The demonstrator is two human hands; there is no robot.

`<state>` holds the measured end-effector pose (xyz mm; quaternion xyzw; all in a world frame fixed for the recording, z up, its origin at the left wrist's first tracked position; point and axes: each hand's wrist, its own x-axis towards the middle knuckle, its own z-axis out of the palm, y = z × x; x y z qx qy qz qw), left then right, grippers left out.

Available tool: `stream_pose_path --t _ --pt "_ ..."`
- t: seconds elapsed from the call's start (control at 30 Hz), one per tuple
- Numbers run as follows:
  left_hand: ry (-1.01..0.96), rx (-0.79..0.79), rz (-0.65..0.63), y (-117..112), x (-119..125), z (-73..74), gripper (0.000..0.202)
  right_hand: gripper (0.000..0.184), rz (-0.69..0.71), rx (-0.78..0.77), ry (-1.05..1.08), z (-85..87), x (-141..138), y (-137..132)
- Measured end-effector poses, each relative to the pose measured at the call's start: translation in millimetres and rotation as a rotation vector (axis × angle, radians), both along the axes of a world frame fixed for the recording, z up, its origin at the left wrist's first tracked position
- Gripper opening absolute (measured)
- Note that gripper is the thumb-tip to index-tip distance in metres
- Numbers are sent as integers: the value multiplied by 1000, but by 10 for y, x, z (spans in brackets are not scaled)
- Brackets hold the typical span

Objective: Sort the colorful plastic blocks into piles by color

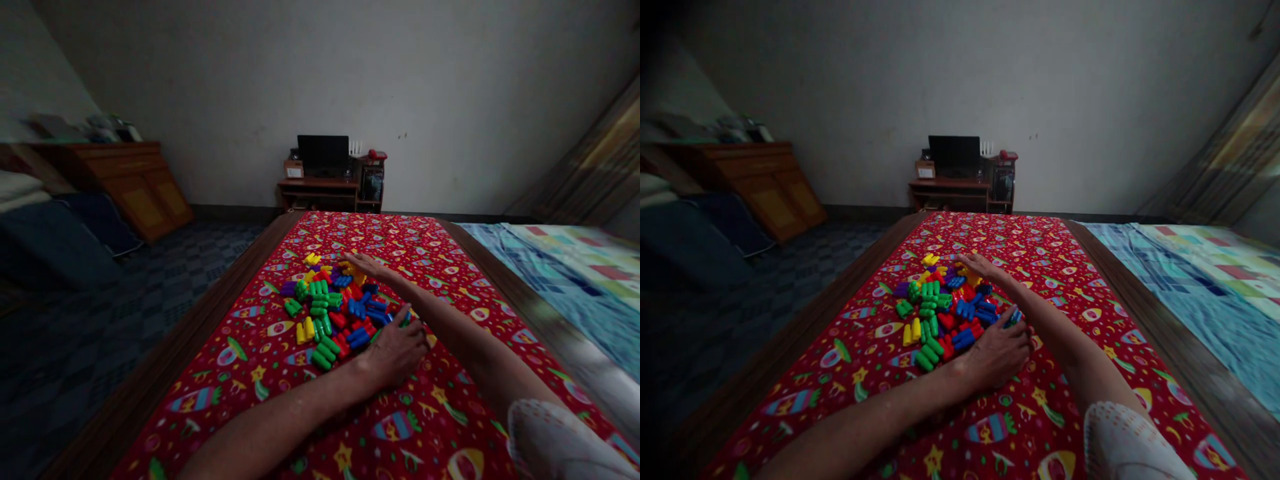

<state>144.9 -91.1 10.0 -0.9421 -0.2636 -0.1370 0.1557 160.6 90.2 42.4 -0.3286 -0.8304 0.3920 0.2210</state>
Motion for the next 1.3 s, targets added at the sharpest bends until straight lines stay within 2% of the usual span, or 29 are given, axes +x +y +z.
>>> stream_pose_path --t 0.07,0.13,0.23,0.3,0.37,0.47,0.53,0.63,0.73,0.8,0.87,0.93,1.03,1.1,1.17,1.23,1.3 --pt "-1 3 134 103 -193 51 16 63 65 -89 124 40 143 -41" --pt "0 4 242 174 -427 120 16 66 2 -106 182 28 345 -68" --pt "-21 8 365 247 -765 208 21 65 -139 0 129 -128 650 -156" --pt "-70 3 433 300 -957 251 25 62 -167 105 82 -297 766 -279" --pt "-144 -6 501 372 -1120 286 28 60 -170 201 70 -461 747 -446" --pt "-276 -33 617 524 -1348 316 30 60 -206 237 113 -578 446 -708" --pt "-351 -84 681 629 -1521 316 33 60 -208 170 181 -531 141 -841" --pt "-450 -178 700 689 -1835 302 42 60 -129 130 309 -328 -212 -906" --pt "-537 -210 665 521 -2158 271 54 58 -79 213 345 -146 -224 -752" --pt "-541 -225 678 288 -2306 207 61 55 -162 294 289 -120 -88 -544" --pt "-489 -270 714 28 -2355 89 71 53 -295 315 202 -171 37 -321" --pt "-425 -324 743 -183 -2299 -64 93 50 -356 269 111 -262 50 -166" --pt "-370 -382 755 -289 -2112 -247 117 47 -260 196 60 -368 -186 -159" --pt "-395 -357 765 -207 -2006 -284 112 48 -154 144 87 -368 -413 -273" --pt "-457 -301 775 -46 -1965 -254 97 49 -74 75 125 -299 -564 -419" --pt "-523 -248 784 135 -1993 -183 78 52 12 18 147 -186 -560 -558" --pt "-564 -217 791 284 -2070 -95 64 58 114 27 145 -81 -398 -692"
